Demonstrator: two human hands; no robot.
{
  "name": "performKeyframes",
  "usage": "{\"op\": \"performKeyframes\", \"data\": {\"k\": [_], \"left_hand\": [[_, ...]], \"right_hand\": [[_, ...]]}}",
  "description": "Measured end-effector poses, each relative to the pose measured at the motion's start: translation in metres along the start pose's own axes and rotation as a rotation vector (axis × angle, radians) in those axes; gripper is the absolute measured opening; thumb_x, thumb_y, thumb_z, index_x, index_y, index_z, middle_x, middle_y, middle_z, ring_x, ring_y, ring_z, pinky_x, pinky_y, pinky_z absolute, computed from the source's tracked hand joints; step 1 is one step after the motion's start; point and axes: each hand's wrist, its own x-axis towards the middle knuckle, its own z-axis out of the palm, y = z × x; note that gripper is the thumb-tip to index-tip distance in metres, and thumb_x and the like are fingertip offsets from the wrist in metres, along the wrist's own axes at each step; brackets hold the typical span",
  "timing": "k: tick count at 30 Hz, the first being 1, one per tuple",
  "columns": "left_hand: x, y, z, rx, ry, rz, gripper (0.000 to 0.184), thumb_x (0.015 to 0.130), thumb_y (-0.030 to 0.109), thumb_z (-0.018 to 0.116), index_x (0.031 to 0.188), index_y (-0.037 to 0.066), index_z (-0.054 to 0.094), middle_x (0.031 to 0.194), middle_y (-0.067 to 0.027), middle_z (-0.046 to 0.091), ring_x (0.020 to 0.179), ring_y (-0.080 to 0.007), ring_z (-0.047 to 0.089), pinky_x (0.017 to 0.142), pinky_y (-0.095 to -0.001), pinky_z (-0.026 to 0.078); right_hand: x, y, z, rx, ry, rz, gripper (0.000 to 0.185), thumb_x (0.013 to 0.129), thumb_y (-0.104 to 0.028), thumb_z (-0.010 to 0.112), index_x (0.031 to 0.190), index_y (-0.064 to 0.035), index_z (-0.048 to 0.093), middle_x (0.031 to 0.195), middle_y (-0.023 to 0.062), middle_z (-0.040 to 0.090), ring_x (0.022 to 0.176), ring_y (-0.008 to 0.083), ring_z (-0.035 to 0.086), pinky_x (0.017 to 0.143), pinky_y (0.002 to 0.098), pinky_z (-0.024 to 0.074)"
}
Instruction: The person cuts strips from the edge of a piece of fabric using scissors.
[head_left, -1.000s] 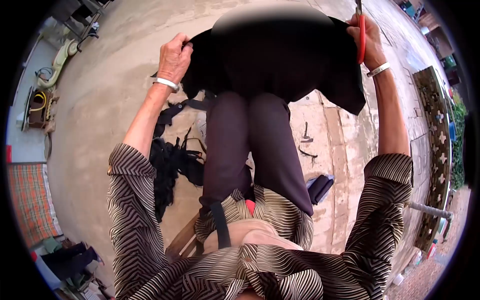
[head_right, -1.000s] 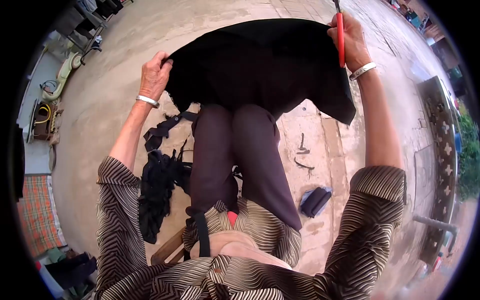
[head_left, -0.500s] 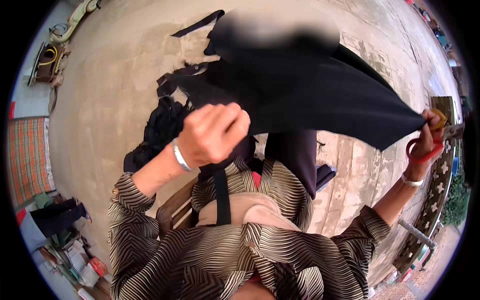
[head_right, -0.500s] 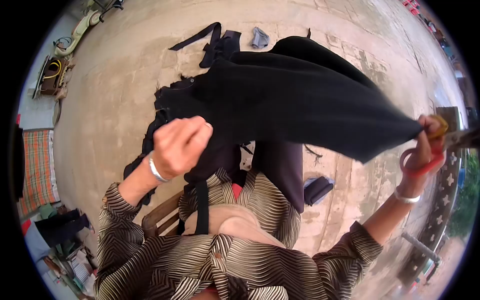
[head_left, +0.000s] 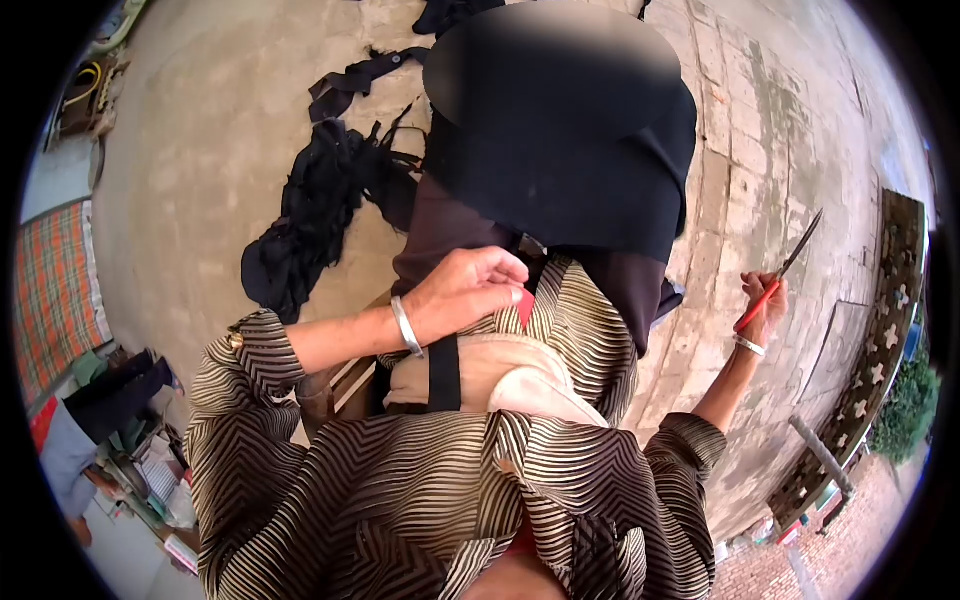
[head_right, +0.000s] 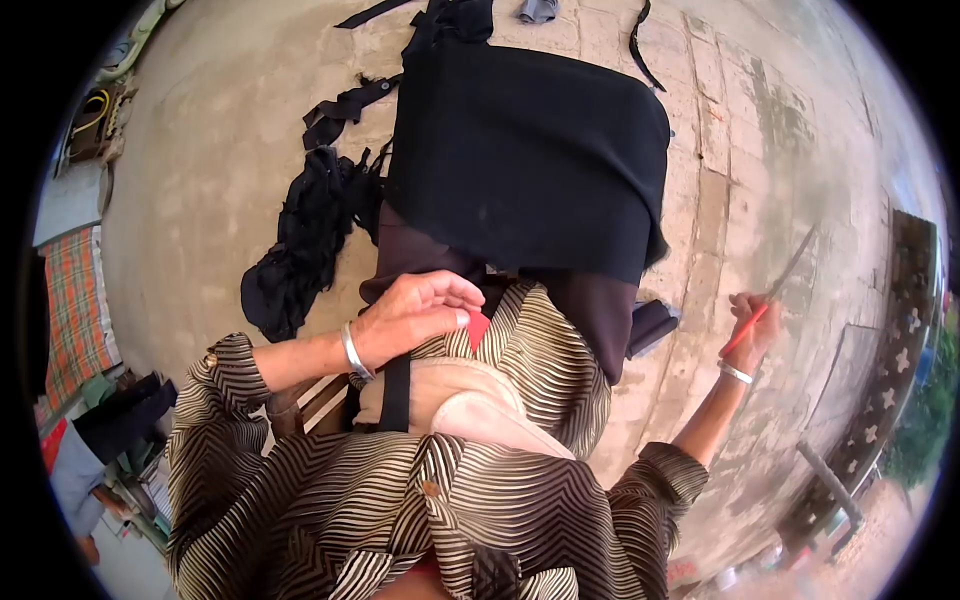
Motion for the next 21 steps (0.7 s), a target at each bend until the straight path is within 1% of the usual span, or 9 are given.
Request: {"op": "performKeyframes", "data": {"k": [4, 6, 10, 11, 12, 14, 15, 20, 21], "left_hand": [[0.001, -0.004, -0.006, -0.411, 0.052, -0.154, 0.044, 0.092, 0.01, 0.059, 0.128, -0.011, 0.047, 0.128, -0.0196, 0.055, 0.12, -0.0248, 0.055, 0.107, -0.0351, 0.04], [0.001, -0.005, -0.001, -0.615, 0.182, -0.133, 0.053, 0.092, 0.008, 0.057, 0.136, -0.012, 0.036, 0.137, -0.022, 0.046, 0.126, -0.0284, 0.05, 0.11, -0.0365, 0.037], [0.024, -0.004, 0.006, -0.676, 0.075, 0.003, 0.056, 0.092, 0.008, 0.058, 0.141, -0.002, 0.034, 0.143, -0.0169, 0.04, 0.131, -0.0307, 0.045, 0.109, -0.039, 0.037], [0.032, -0.01, 0.006, -0.762, 0.088, 0.007, 0.032, 0.093, 0.011, 0.059, 0.122, 0.002, 0.052, 0.132, -0.0131, 0.051, 0.127, -0.0299, 0.049, 0.106, -0.0407, 0.04], [0.038, -0.013, 0.002, -0.76, 0.086, 0.009, 0.032, 0.093, 0.011, 0.059, 0.122, 0.002, 0.052, 0.132, -0.0131, 0.051, 0.127, -0.0299, 0.049, 0.106, -0.0407, 0.04], [0.046, -0.02, -0.003, -0.881, -0.081, -0.015, 0.008, 0.094, 0.013, 0.06, 0.096, 0.005, 0.06, 0.114, -0.0119, 0.061, 0.119, -0.0286, 0.056, 0.101, -0.0405, 0.046], [0.045, -0.015, -0.001, -0.888, -0.043, -0.034, 0.014, 0.094, 0.013, 0.06, 0.083, 0.005, 0.061, 0.104, -0.0136, 0.065, 0.104, -0.0262, 0.064, 0.091, -0.0376, 0.052], [0.043, -0.006, 0.009, -0.773, 0.08, -0.104, 0.013, 0.093, 0.011, 0.061, 0.088, -0.001, 0.061, 0.097, -0.0189, 0.066, 0.08, -0.0208, 0.066, 0.077, -0.0322, 0.055], [0.042, -0.006, 0.009, -0.721, 0.099, -0.117, 0.013, 0.093, 0.011, 0.061, 0.089, -0.002, 0.061, 0.094, -0.0185, 0.067, 0.079, -0.0203, 0.065, 0.076, -0.0316, 0.054]], "right_hand": [[-0.035, -0.079, 0.003, -0.095, -0.094, 0.044, 0.015, 0.085, -0.013, 0.065, 0.087, 0.0003, 0.057, 0.075, 0.0036, 0.057, 0.066, 0.0127, 0.057, 0.059, 0.0253, 0.0455], [-0.059, -0.12, 0.011, -0.101, -0.303, 0.147, 0.017, 0.087, -0.014, 0.065, 0.093, 0.0005, 0.059, 0.075, 0.0019, 0.056, 0.064, 0.0107, 0.054, 0.058, 0.0243, 0.0441], [-0.1, -0.162, 0.032, -0.073, -0.578, 0.327, 0.013, 0.082, -0.009, 0.069, 0.087, -0.0002, 0.06, 0.072, -0.0008, 0.053, 0.063, 0.007, 0.047, 0.057, 0.0226, 0.0412], [-0.106, -0.164, 0.033, -0.11, -0.664, 0.338, 0.014, 0.081, -0.009, 0.069, 0.086, -0.0001, 0.06, 0.071, -0.0014, 0.053, 0.063, 0.0068, 0.047, 0.057, 0.0228, 0.0408], [-0.111, -0.164, 0.034, -0.146, -0.75, 0.346, 0.015, 0.08, -0.009, 0.07, 0.084, 0.0, 0.059, 0.069, -0.0021, 0.052, 0.063, 0.0066, 0.046, 0.057, 0.023, 0.0403], [-0.121, -0.167, 0.038, -0.147, -0.829, 0.38, 0.019, 0.079, -0.012, 0.072, 0.084, 0.0011, 0.058, 0.064, -0.0013, 0.049, 0.061, 0.0077, 0.044, 0.056, 0.0252, 0.0388], [-0.123, -0.174, 0.04, -0.214, -0.876, 0.334, 0.022, 0.079, -0.015, 0.072, 0.083, 0.0015, 0.058, 0.063, 0.0002, 0.048, 0.06, 0.0081, 0.043, 0.055, 0.0257, 0.0382], [-0.123, -0.186, 0.043, -0.314, -1.054, 0.287, 0.04, 0.079, -0.032, 0.076, 0.087, 0.0027, 0.057, 0.06, 0.0099, 0.046, 0.057, 0.0173, 0.044, 0.056, 0.0324, 0.0401], [-0.122, -0.187, 0.041, -0.384, -1.13, 0.293, 0.052, 0.079, -0.041, 0.076, 0.099, 0.0024, 0.055, 0.063, 0.0139, 0.048, 0.059, 0.0245, 0.049, 0.06, 0.0359, 0.0426]]}}
